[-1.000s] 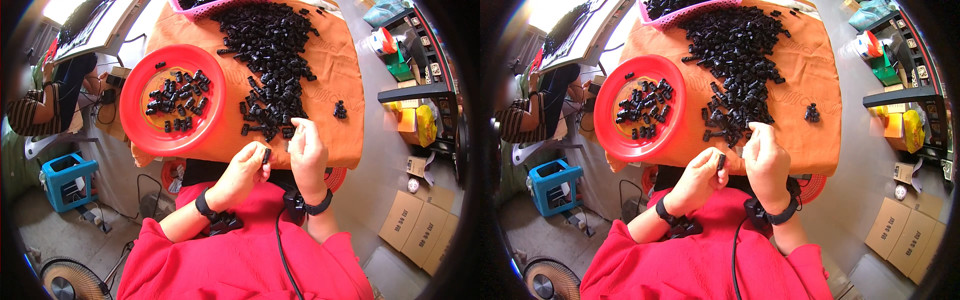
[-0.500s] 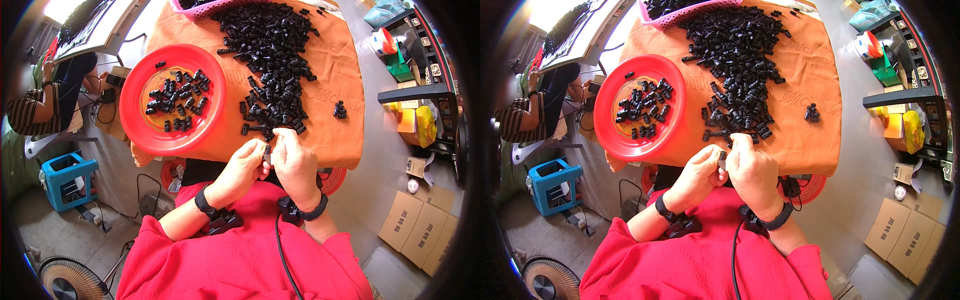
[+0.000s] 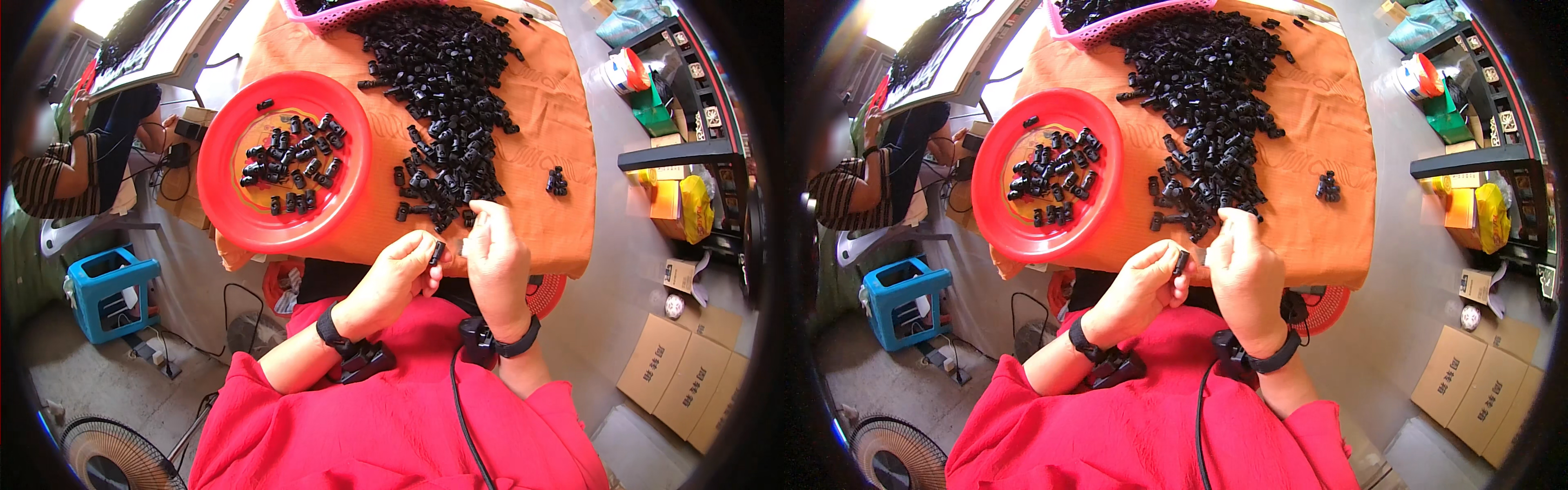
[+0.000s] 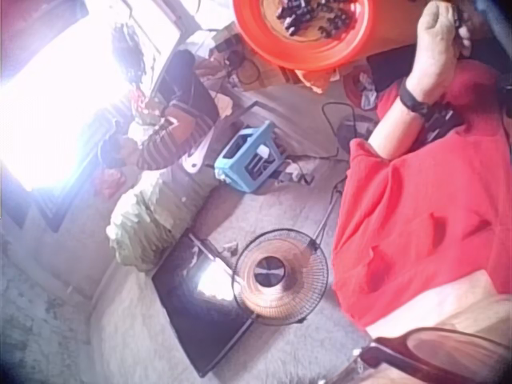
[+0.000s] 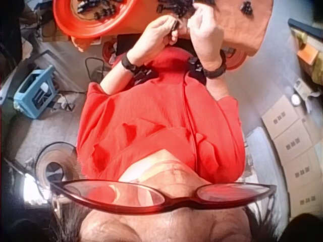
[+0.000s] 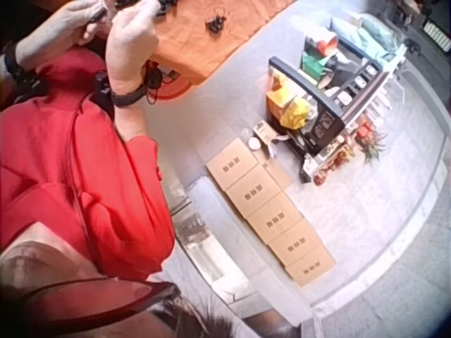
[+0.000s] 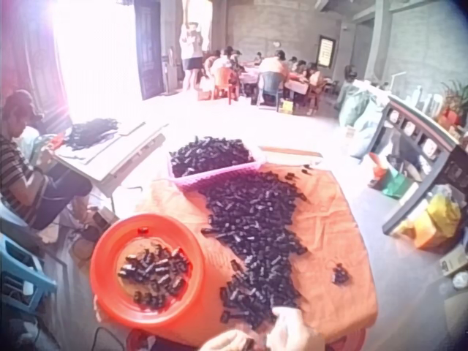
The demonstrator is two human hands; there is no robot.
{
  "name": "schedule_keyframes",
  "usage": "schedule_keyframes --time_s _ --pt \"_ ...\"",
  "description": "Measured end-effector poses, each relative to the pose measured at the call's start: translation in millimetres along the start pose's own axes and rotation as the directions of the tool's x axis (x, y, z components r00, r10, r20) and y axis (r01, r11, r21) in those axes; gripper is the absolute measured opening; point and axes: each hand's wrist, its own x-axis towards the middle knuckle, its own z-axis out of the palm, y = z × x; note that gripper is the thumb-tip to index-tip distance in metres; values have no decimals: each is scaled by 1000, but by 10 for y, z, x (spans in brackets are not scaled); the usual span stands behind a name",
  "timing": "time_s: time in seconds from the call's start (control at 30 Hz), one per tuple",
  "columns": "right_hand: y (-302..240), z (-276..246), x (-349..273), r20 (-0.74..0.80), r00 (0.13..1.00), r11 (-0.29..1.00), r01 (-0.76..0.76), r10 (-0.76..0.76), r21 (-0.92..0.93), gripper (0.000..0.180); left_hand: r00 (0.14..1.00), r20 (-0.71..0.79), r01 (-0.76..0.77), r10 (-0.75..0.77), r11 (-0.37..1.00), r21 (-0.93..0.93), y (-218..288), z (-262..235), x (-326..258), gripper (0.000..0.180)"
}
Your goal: Assembling or sorting small black plastic components by hand at a table.
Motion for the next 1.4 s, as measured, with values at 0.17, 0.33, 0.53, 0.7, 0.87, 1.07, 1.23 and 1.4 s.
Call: schedule_keyframes --time_s 0.17,0.33,0.53,0.7,0.87,1.07,1.23,1.4 --pt "7 -112 7 23 998 998 -55 55 9 15 996 88 41 -30 991 -130 139 -97 -25 25" --pt "116 -156 -78 52 995 996 -91 89 25 15 998 54 38 -27 974 -222 242 -297 -47 25" --pt "167 -145 -194 83 987 990 -139 137 24 16 953 -97 -223 287 880 419 217 -299 66 17" --pt "149 -125 -265 75 987 989 -143 140 39 16 633 212 -188 744 -118 975 75 -294 247 30" --pt "208 -121 -333 41 997 997 -67 68 -39 16 766 58 -43 640 -39 998 48 -249 231 30" --pt "138 -153 -408 105 984 986 -154 147 59 15 711 124 -128 692 -47 991 -8 -359 100 22" --pt "6 -126 -527 213 973 960 -140 89 243 19 990 -126 51 59 689 723 150 -126 -117 21" --pt "-54 -103 -651 179 984 959 -54 3 278 27 998 56 -29 -1 845 535 120 -25 -200 27"
